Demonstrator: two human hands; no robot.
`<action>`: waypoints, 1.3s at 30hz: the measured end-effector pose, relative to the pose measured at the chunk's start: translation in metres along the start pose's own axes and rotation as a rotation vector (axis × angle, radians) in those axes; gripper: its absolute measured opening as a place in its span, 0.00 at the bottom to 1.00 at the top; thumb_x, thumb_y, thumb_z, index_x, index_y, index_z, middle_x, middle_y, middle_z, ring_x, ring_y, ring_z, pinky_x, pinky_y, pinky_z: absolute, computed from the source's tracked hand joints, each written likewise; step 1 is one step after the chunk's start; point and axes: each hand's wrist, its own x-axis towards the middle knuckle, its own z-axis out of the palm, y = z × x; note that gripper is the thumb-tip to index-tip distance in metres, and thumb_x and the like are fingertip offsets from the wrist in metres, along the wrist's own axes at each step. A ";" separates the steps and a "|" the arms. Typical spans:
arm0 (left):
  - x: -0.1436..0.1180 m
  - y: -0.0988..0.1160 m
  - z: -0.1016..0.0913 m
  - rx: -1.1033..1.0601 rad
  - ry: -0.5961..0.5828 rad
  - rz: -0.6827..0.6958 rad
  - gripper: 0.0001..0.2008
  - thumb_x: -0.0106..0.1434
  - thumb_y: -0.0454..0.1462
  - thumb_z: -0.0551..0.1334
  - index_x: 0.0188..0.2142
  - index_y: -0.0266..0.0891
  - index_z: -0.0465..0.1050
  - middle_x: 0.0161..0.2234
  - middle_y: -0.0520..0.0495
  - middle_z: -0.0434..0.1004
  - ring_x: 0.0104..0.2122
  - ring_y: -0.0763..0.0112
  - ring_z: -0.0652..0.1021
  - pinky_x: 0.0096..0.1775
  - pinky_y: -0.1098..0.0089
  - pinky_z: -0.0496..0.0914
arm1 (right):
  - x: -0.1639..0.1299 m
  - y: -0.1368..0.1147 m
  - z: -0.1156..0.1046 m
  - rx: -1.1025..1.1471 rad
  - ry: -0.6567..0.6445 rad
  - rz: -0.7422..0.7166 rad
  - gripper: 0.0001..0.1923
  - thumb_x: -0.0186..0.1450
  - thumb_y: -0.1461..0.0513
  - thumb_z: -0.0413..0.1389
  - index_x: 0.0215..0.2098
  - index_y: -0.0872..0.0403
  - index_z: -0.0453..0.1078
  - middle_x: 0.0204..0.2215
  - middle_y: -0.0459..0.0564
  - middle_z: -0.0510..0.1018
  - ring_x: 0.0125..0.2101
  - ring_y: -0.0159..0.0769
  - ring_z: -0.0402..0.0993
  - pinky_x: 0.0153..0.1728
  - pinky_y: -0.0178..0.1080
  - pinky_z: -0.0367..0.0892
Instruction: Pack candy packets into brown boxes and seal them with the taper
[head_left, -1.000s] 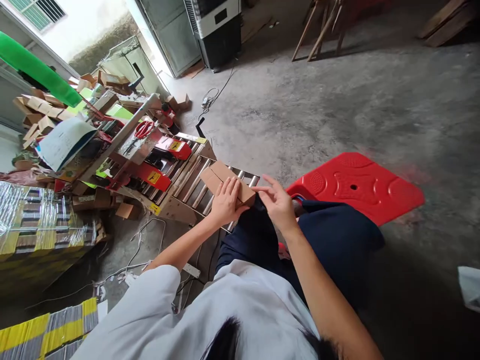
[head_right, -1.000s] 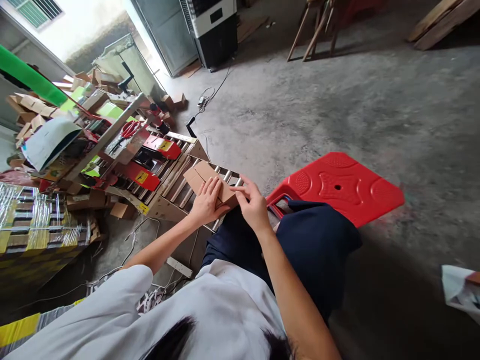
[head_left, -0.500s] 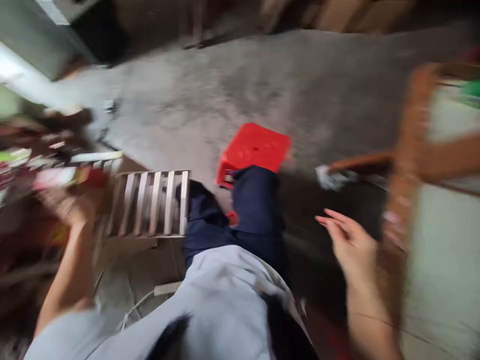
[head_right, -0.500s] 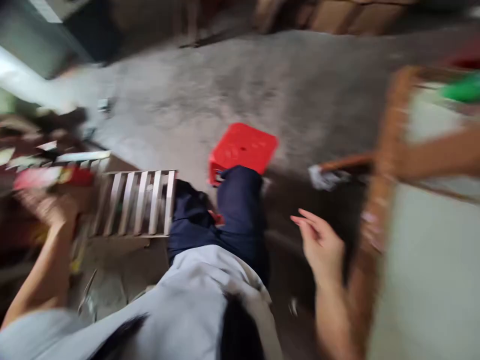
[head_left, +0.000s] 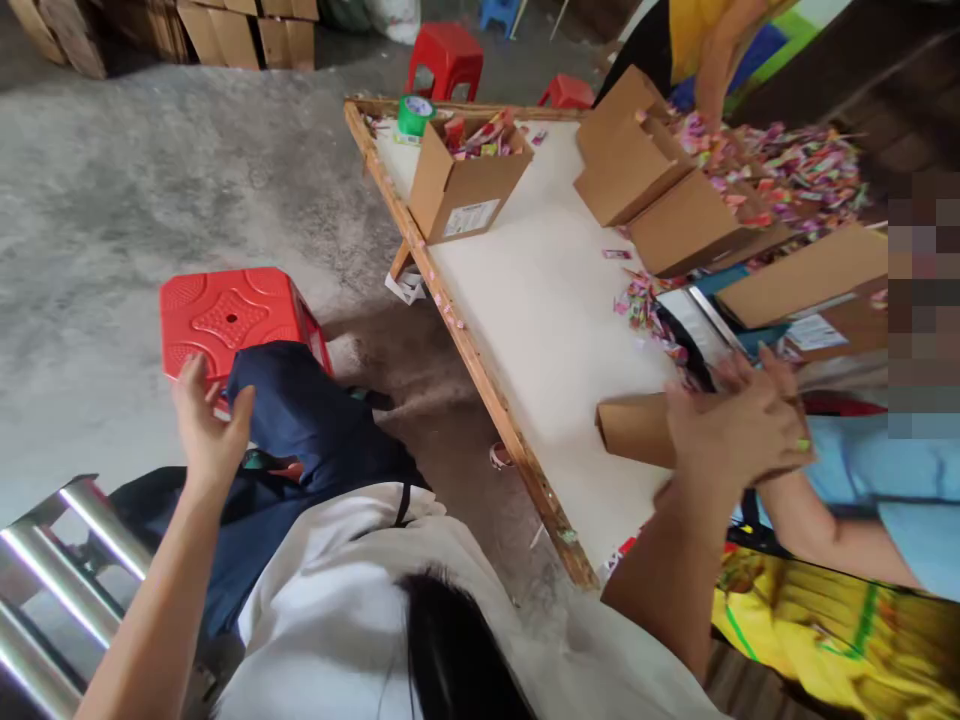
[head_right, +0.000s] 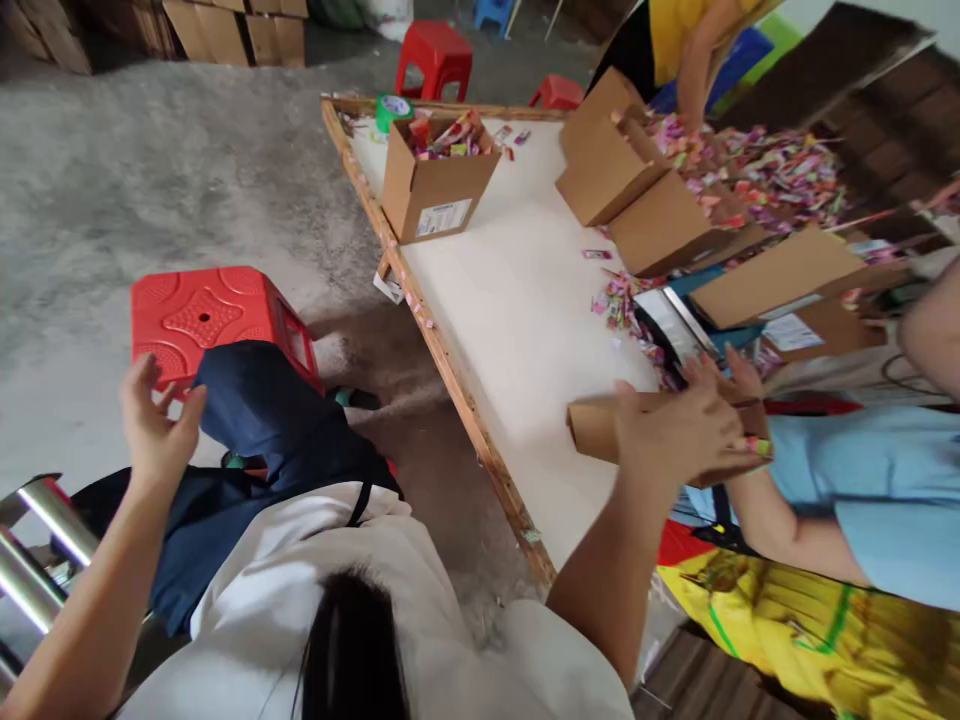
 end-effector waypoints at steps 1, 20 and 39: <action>-0.001 0.009 0.012 -0.037 -0.041 -0.011 0.38 0.57 0.50 0.68 0.63 0.44 0.60 0.63 0.40 0.62 0.60 0.56 0.70 0.55 0.53 0.73 | 0.003 0.024 0.001 -0.066 -0.063 0.173 0.43 0.60 0.49 0.61 0.64 0.68 0.59 0.53 0.87 0.66 0.55 0.76 0.62 0.45 0.66 0.54; -0.056 0.171 0.223 -1.065 -1.343 -1.080 0.48 0.60 0.69 0.47 0.67 0.38 0.57 0.62 0.34 0.68 0.57 0.52 0.74 0.57 0.56 0.67 | -0.068 -0.086 -0.065 0.056 -0.166 -0.415 0.13 0.64 0.53 0.59 0.30 0.53 0.77 0.20 0.49 0.75 0.20 0.34 0.61 0.25 0.36 0.46; -0.088 0.040 -0.039 -1.487 0.336 -1.056 0.33 0.65 0.60 0.54 0.51 0.34 0.76 0.43 0.38 0.82 0.46 0.55 0.80 0.53 0.59 0.72 | -0.174 -0.325 -0.111 0.961 -0.156 -1.837 0.14 0.69 0.66 0.48 0.27 0.50 0.69 0.19 0.45 0.70 0.24 0.36 0.66 0.29 0.41 0.52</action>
